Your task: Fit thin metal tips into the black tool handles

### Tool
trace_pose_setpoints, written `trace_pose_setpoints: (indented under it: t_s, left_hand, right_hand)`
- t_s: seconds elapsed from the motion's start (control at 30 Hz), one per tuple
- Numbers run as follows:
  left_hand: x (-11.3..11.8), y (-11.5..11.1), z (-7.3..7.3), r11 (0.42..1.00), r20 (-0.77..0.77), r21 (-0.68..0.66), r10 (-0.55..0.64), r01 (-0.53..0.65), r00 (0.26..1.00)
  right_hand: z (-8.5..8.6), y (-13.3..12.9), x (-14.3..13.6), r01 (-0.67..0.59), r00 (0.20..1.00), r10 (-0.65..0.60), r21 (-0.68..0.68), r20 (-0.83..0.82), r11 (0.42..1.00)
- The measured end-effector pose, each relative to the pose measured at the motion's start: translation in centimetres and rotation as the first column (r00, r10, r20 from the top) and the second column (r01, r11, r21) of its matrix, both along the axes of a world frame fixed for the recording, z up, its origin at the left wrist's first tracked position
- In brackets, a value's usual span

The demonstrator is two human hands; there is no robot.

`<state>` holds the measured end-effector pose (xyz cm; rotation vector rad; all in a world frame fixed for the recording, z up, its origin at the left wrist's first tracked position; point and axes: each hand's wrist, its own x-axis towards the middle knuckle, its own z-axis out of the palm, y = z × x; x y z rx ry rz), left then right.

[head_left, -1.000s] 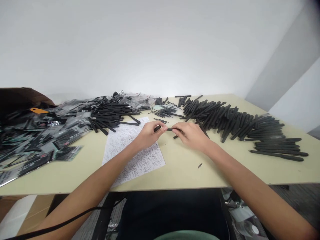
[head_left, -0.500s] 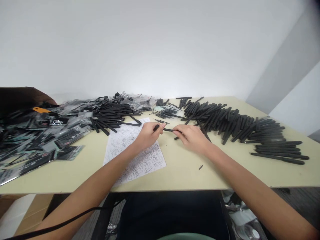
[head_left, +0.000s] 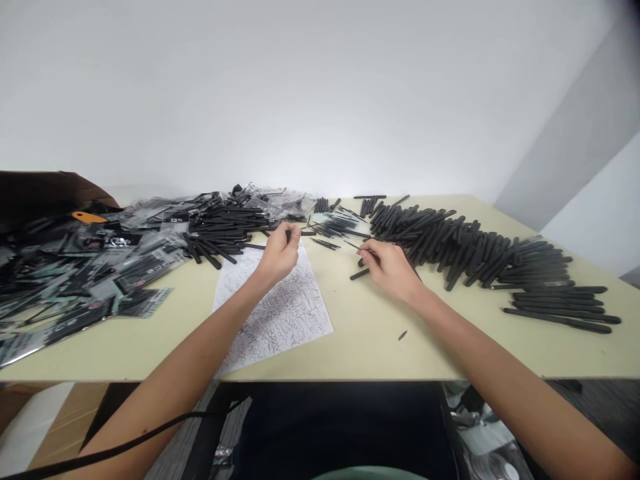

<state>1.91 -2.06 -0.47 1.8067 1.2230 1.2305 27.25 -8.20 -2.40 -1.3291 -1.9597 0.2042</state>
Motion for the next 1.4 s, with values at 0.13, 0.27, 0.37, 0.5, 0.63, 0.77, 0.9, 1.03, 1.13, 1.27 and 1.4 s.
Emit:
trace_pose_setpoints:
  t_s: [0.13, 0.27, 0.37, 0.5, 0.63, 0.77, 0.9, 1.03, 1.13, 1.27, 1.4]
  left_hand:
    - [0.9, -0.8, -0.1, 0.983, 0.086, -0.129, -0.116, 0.126, 0.990]
    - [1.8, -1.5, -0.2, 0.950, 0.181, -0.164, -0.235, 0.265, 0.955]
    - [2.1, -1.7, -0.3, 0.936, 0.209, -0.190, -0.256, 0.296, 0.944]
    - [2.1, -1.6, -0.6, 0.925, 0.235, -0.215, -0.263, 0.314, 0.936]
    - [2.0, -1.4, -0.9, 0.921, 0.249, -0.219, -0.268, 0.324, 0.931]
    - [2.0, -1.5, -1.0, 0.922, 0.232, -0.214, -0.273, 0.323, 0.934]
    - [1.9, -1.6, -1.0, 0.921, 0.189, -0.199, -0.301, 0.336, 0.935]
    - [1.8, -1.6, -1.0, 0.926, 0.141, -0.160, -0.322, 0.342, 0.936]
    - [1.8, -1.5, -1.1, 0.935, 0.101, -0.138, -0.316, 0.327, 0.944]
    - [1.9, -1.8, -0.9, 0.952, -0.003, -0.143, -0.273, 0.269, 0.962]
    - [2.2, -2.5, -0.5, 0.964, -0.083, -0.132, -0.243, 0.231, 0.966]
  right_hand:
    - [0.3, -0.4, -0.2, 0.019, 1.000, -0.019, 0.006, 0.021, 1.000]
    - [0.5, -0.5, -0.3, 0.033, 0.999, -0.033, 0.012, 0.019, 0.999]
    - [0.6, -0.5, -0.3, 0.030, 0.999, -0.030, 0.001, 0.032, 1.000]
    - [0.8, -0.7, -0.4, 0.029, 0.999, -0.029, -0.010, 0.043, 1.000]
    - [0.9, -1.0, -0.5, 0.021, 0.998, -0.020, -0.017, 0.057, 1.000]
    - [0.9, -1.0, -0.6, 0.011, 0.998, -0.010, -0.016, 0.062, 1.000]
    - [0.8, -0.9, -0.5, 0.001, 0.996, 0.001, -0.018, 0.085, 1.000]
    - [0.6, -0.9, -0.4, 0.018, 0.988, -0.022, 0.029, 0.151, 0.999]
    - [0.6, -0.9, -0.3, 0.030, 0.976, -0.042, 0.059, 0.212, 0.998]
    - [0.6, -1.1, -0.5, 0.026, 0.966, -0.038, 0.049, 0.254, 0.998]
    - [0.7, -1.2, -0.8, -0.054, 0.976, 0.052, 0.004, 0.211, 0.999]
